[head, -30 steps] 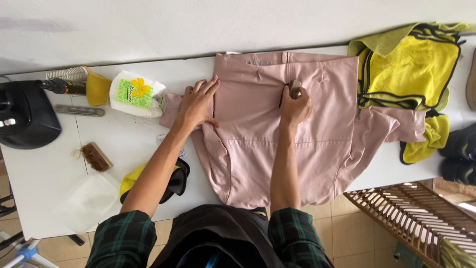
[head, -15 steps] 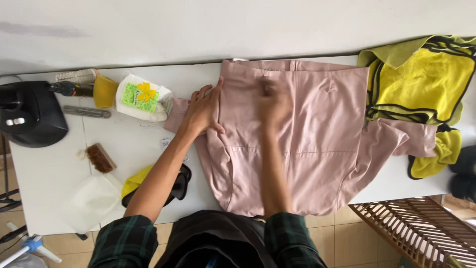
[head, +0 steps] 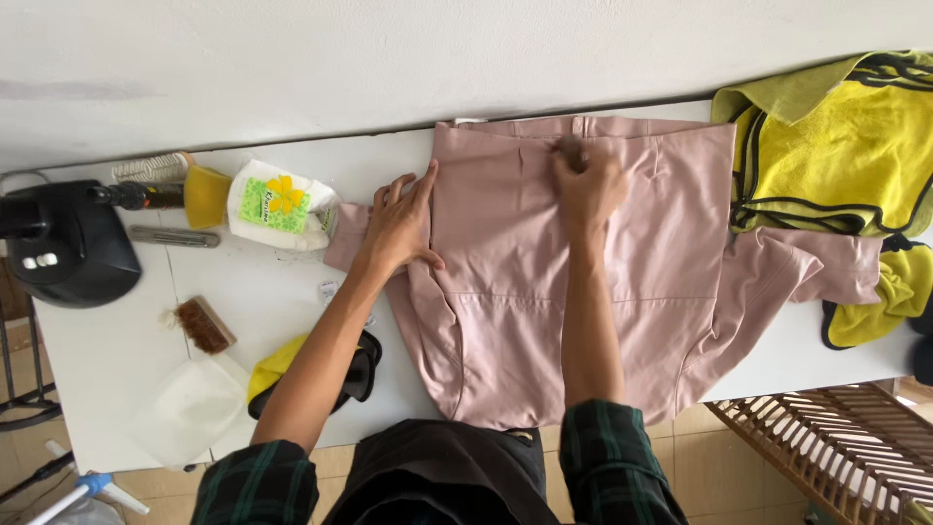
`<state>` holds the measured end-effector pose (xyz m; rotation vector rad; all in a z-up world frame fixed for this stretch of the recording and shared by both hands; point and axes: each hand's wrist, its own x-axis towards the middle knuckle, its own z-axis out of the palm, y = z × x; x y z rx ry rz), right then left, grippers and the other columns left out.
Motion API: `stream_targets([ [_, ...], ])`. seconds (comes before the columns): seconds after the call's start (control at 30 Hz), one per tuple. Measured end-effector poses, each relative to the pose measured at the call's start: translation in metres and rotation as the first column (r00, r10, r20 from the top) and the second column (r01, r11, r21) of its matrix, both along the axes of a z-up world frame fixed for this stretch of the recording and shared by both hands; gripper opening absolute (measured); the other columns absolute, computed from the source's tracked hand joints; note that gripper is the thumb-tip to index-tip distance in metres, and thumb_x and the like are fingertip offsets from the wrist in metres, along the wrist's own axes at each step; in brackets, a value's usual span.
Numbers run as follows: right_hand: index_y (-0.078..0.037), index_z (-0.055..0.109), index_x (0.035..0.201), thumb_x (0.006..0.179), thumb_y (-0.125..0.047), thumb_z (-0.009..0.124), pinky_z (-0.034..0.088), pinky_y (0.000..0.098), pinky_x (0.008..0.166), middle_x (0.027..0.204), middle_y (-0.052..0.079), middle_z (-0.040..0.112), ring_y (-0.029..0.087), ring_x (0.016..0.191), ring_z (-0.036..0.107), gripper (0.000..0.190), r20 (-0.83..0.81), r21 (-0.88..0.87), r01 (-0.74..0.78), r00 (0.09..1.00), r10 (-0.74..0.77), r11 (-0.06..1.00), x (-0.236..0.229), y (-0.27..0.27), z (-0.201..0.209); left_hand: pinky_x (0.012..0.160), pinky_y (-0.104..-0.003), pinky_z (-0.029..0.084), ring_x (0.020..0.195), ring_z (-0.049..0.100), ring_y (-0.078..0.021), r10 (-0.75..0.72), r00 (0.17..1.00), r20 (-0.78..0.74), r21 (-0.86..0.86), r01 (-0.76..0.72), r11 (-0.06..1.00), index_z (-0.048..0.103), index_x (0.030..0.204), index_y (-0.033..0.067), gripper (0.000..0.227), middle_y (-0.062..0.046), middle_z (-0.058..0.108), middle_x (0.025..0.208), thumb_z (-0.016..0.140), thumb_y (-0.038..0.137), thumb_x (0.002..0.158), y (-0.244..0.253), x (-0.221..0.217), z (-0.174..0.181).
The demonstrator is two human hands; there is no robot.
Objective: The person cleans a pink jacket by wiping it with a yellow cloth and scrubbing it with a brush on a white table.
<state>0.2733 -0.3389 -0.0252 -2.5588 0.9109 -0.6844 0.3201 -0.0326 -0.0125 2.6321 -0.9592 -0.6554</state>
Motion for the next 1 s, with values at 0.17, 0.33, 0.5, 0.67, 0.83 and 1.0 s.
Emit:
stream_targets([
  [0.17,-0.028,0.086,0.095,0.067,-0.052,0.102,0.063,0.0405,0.078,0.081,0.003,0.076,0.027,0.083,0.078,0.04,0.124,-0.095,-0.099,0.986,0.11,0.991,-0.06,0.014,-0.025,0.122,-0.06,0.03,0.159,0.037,-0.0369,-0.019,1.0,0.016,-0.029,0.019,0.999,0.0,0.184,0.0146,0.194,-0.015,0.055,0.172,0.103,0.071,0.031,-0.001,0.003,-0.002],
  [0.33,-0.022,0.087,0.107,0.076,-0.049,0.1,0.062,0.0376,0.074,0.081,0.004,0.069,0.026,0.083,0.075,0.044,-0.075,-0.004,-0.232,0.97,0.231,0.973,-0.126,0.033,-0.045,0.123,-0.061,0.029,0.158,0.037,-0.0368,-0.013,0.999,0.041,0.033,0.011,0.999,-0.001,0.184,0.0128,0.192,-0.013,0.053,0.172,0.106,0.068,0.035,-0.001,0.007,-0.005],
  [0.5,-0.018,0.084,0.096,0.084,-0.053,0.097,0.065,0.0436,0.071,0.081,0.001,0.068,0.026,0.087,0.072,0.039,-0.015,-0.069,-0.257,0.966,0.256,0.964,0.005,-0.038,0.007,0.124,-0.06,0.028,0.159,0.035,-0.0356,0.005,0.999,0.049,-0.02,-0.004,1.0,0.004,0.184,0.0146,0.189,-0.013,0.049,0.176,0.102,0.069,0.033,-0.001,-0.002,0.003],
  [0.67,-0.031,0.091,0.112,0.079,-0.051,0.1,0.063,0.0478,0.101,0.106,0.008,0.08,0.035,0.114,0.075,0.039,-0.04,-0.289,-0.256,0.966,0.256,0.922,-0.091,0.011,-0.026,0.124,-0.061,0.028,0.161,0.034,-0.0366,0.011,1.0,0.021,-0.009,-0.01,1.0,0.003,0.184,0.0151,0.189,-0.011,0.047,0.177,0.104,0.068,0.034,0.001,-0.003,-0.001],
  [0.83,-0.034,0.09,0.101,0.068,-0.047,0.1,0.066,0.0458,0.096,0.094,0.002,0.08,0.031,0.106,0.077,0.037,-0.118,0.09,-0.462,0.875,0.47,0.882,-0.2,0.051,-0.045,0.126,-0.062,0.025,0.163,0.031,-0.0359,0.027,1.0,-0.007,0.024,-0.027,0.999,0.002,0.184,0.017,0.185,-0.007,0.043,0.18,0.106,0.063,0.038,-0.002,-0.001,-0.005],
  [1.0,-0.012,0.09,0.104,0.075,-0.032,0.1,0.057,0.0542,0.09,0.086,0.018,0.072,0.042,0.089,0.068,0.037,0.011,-0.149,-0.531,0.843,0.538,0.834,-0.053,0.009,-0.012,0.124,-0.061,0.026,0.161,0.029,-0.0357,-0.015,1.0,0.012,-0.016,0.015,1.0,-0.002,0.184,0.0167,0.19,-0.009,0.04,0.181,0.104,0.071,0.036,-0.001,0.0,0.002],
])
